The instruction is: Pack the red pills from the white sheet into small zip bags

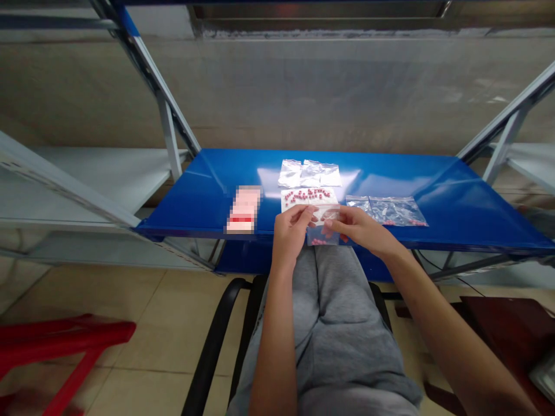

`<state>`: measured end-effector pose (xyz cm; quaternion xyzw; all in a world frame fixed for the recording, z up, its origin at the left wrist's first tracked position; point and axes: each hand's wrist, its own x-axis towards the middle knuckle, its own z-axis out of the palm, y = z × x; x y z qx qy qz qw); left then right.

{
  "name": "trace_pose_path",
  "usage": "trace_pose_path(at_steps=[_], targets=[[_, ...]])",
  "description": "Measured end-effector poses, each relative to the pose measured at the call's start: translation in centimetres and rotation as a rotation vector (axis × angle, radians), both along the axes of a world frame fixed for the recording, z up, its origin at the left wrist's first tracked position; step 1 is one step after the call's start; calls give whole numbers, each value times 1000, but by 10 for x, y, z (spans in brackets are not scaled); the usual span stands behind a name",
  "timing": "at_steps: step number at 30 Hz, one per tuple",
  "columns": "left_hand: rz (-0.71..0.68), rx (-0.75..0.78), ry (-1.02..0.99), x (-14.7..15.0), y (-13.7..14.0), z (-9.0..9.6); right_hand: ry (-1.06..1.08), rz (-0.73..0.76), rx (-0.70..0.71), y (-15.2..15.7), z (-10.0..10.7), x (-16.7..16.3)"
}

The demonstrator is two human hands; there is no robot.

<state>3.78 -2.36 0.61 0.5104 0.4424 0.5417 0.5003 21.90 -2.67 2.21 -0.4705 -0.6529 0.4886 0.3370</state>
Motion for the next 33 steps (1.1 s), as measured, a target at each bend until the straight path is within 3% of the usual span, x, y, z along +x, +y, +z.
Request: trace_pose_path(at_steps=[5,15,20,26,33], targets=[[4,-49,-11,-1,8,-12,-26,-2,60,2,-10,3],[-216,-51,86,-3,-2,-13,-26,-229,130,-8,1,26],[-196,5,84,9,-1,-16,-18,-253,119,-12,-6,37],[-160,-56,85,25,-5,-15,7,-247,109,-14,-1,43],[-224,-75,5,64,-5,-28,47,-330,64,-21,-11,68]])
